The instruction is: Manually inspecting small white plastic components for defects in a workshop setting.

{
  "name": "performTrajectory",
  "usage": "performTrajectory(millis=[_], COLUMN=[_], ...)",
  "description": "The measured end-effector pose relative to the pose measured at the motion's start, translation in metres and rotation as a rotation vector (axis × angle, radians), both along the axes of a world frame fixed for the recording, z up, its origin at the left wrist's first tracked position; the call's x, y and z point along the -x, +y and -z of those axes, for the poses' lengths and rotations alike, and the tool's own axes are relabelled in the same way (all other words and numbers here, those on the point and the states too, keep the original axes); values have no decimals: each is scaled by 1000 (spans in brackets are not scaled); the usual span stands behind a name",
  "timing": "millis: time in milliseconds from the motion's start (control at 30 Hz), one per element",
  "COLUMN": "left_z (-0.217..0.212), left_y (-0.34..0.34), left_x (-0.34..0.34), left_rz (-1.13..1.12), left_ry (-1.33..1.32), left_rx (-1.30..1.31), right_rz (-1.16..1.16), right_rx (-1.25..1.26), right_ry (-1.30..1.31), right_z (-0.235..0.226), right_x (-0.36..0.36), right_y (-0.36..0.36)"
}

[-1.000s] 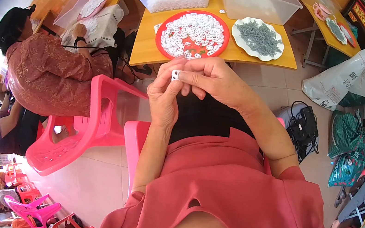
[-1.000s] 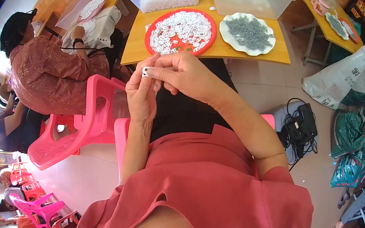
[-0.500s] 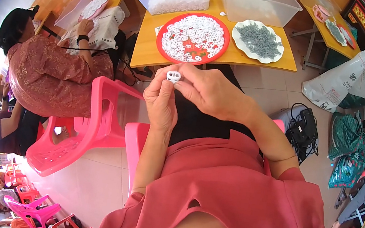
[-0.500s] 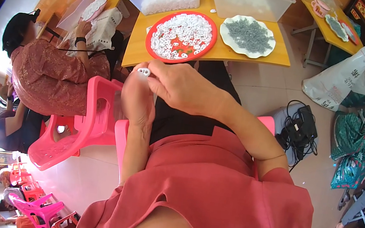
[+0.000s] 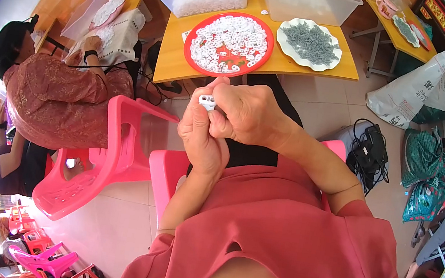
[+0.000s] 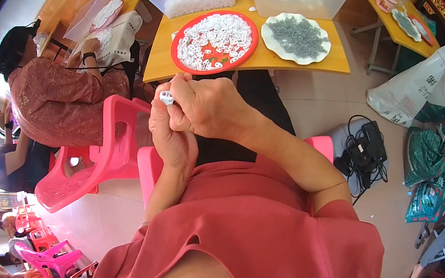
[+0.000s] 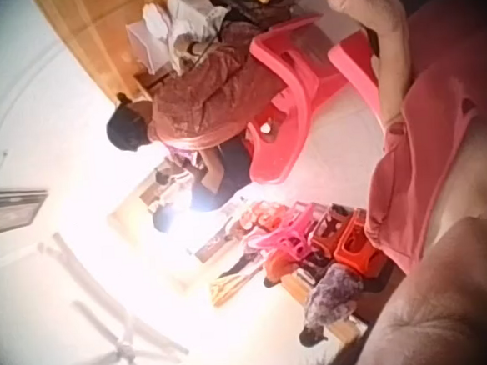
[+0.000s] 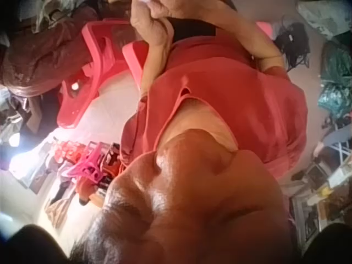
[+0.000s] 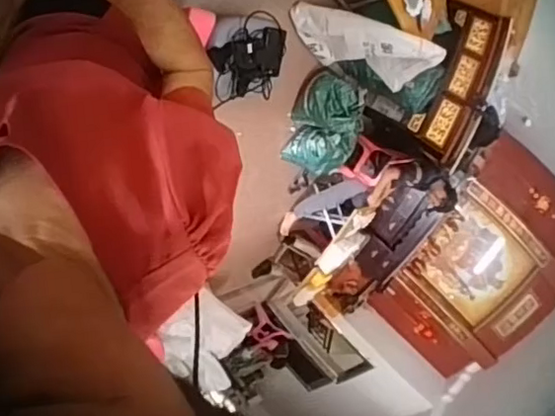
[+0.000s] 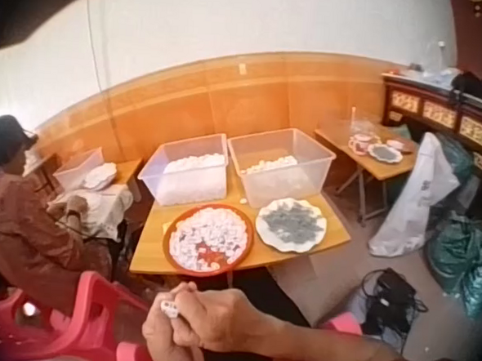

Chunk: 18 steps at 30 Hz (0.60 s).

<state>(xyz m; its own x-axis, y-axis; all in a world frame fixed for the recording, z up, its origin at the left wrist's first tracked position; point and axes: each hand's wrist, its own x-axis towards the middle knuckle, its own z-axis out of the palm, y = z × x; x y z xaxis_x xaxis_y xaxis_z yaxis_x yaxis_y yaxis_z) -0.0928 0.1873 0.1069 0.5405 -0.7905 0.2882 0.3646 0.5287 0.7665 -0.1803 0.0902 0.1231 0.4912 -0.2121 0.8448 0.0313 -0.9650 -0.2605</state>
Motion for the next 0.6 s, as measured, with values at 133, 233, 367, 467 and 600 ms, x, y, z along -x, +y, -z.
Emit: performTrajectory(millis=[133, 233, 367, 467, 600], left_z=[1, 3, 7, 14, 18], left_y=[-1, -5, -13, -20, -28], left_x=[4, 7, 1, -2, -6], left_rz=[-49, -65, -43, -76, -71], left_ry=[19, 55, 85, 130, 88], left_rx=[-35, -58, -44, -55, -41], right_rz=[-10, 5, -20, -48, -56], right_rx=[-31, -38, -118, -207, -268], right_ry=[-6, -11, 35, 64, 111], right_z=[8, 12, 10, 9, 8], right_x=[-4, -5, -5, -4, -1], right_y=[-1, -3, -8, -12, -17])
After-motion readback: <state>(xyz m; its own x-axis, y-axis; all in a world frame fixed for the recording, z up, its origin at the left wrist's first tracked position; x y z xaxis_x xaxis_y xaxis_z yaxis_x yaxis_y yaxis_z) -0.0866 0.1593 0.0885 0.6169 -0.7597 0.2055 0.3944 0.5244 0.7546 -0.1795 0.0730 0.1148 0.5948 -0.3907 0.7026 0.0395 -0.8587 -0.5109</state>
